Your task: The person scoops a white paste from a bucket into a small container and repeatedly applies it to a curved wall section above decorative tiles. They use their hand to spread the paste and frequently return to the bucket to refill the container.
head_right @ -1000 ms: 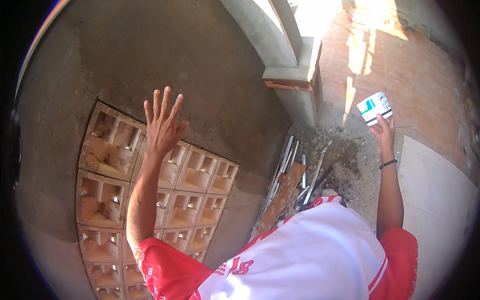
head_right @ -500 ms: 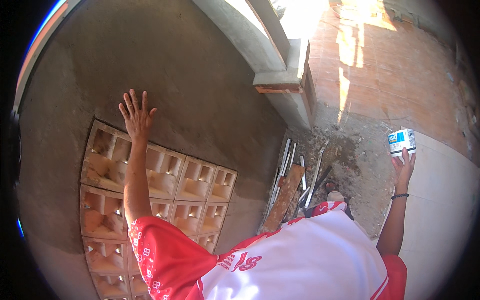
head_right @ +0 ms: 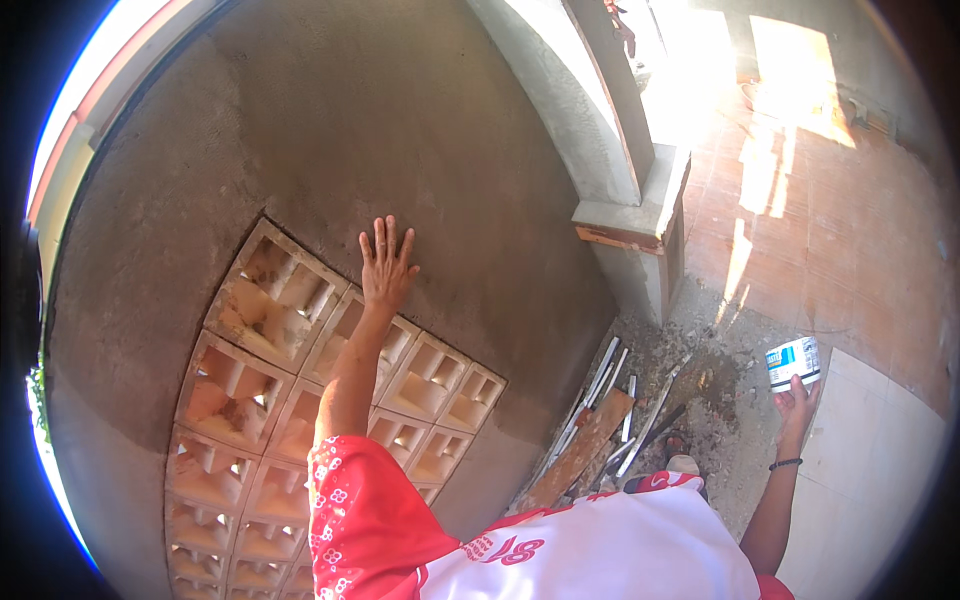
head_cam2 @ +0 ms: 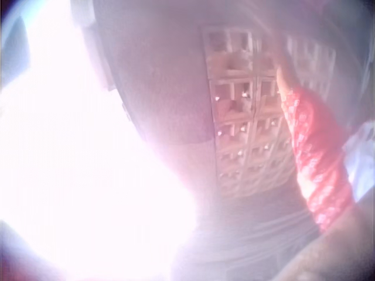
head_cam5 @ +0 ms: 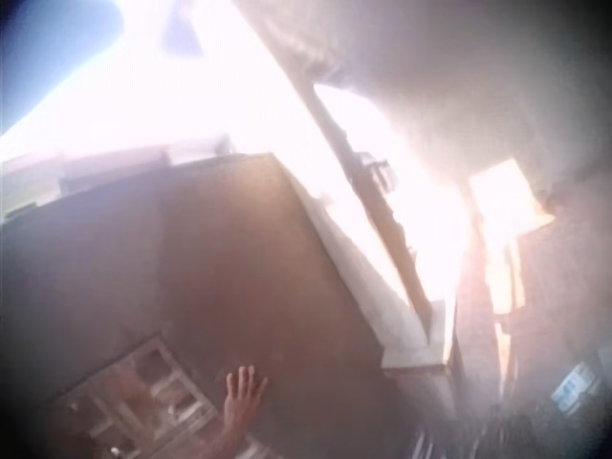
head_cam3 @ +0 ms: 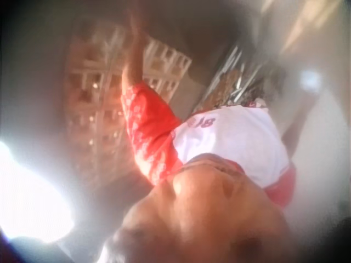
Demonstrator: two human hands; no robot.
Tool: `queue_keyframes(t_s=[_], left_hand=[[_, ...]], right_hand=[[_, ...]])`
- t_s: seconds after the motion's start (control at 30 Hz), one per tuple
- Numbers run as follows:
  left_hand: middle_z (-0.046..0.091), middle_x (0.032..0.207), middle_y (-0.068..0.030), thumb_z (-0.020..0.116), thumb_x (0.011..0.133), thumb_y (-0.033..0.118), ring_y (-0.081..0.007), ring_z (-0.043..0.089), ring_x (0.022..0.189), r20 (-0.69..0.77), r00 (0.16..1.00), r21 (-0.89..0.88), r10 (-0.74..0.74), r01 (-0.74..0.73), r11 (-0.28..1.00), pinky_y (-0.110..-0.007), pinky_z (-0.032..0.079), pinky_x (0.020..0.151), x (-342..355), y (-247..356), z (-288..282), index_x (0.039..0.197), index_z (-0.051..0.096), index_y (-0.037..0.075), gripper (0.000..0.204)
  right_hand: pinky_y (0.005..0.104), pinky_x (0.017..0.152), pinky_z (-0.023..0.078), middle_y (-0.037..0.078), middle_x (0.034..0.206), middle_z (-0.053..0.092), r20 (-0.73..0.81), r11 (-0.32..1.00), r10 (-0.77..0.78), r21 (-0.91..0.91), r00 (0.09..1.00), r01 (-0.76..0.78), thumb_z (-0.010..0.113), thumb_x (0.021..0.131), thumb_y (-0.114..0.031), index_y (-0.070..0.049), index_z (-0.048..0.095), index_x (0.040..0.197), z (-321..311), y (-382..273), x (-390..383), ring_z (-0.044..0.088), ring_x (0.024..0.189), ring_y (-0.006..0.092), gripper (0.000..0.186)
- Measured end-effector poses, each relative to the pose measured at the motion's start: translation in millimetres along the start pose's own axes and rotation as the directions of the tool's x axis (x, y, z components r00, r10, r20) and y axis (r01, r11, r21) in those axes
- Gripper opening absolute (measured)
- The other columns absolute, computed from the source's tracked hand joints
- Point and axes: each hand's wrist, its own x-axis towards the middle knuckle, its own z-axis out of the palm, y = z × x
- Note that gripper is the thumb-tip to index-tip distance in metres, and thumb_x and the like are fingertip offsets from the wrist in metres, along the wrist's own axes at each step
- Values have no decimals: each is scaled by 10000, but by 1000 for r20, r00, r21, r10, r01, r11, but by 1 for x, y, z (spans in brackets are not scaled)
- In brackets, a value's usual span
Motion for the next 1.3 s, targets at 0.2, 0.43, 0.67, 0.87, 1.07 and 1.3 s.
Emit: queue_keyframes(t_s=[0.2,0.43,0.67,0.87,1.07,1.3], left_hand=[[56,1616,-122,603,881,437,-315,9,1491,6,990,-184,139,-136,973,-507,26,1198,-21,58,11,1519,267,186,764],[26,1616,-133,419,963,514,-347,-17,1486,94,992,49,78,-83,995,-552,9,1182,-23,52,43,1545,178,153,726],[24,1616,-132,520,920,510,-349,-12,1485,145,988,-163,54,-30,986,-562,15,1180,-21,54,26,1540,204,197,762],[30,1620,-97,562,909,469,-289,-30,1493,-268,950,-343,-161,62,937,-507,-41,1196,49,-4,-56,1514,294,229,705],[25,1619,-92,402,959,542,-290,-42,1490,-347,822,-82,-450,452,888,-507,-59,1194,102,-151,-102,1541,198,232,690],[65,1616,-93,288,984,564,-317,8,1488,-227,839,65,-495,520,851,-540,5,1191,110,-145,-123,1542,194,192,677]], right_hand=[[277,652,492,67,1102,578,38,997,13,-72,999,-10,691,843,-378,-140,268,1472,11,4,0,602,814,163,794],[278,633,513,61,1091,568,136,998,-38,-36,990,43,682,842,-329,-163,305,1450,35,-12,-7,630,833,171,735],[274,636,528,77,1139,571,218,999,-21,-22,976,27,704,836,-273,-144,283,1456,42,-9,3,648,889,194,760],[275,632,519,41,1055,590,201,997,-51,-50,978,62,666,850,-338,-164,322,1424,61,-5,10,640,794,157,692],[275,596,535,41,1035,607,277,993,-109,-4,955,115,680,835,-339,-145,341,1407,91,-10,11,653,799,154,692],[289,608,553,69,1099,591,330,999,-34,41,943,22,681,834,-275,-140,320,1409,97,0,4,660,869,188,692]])
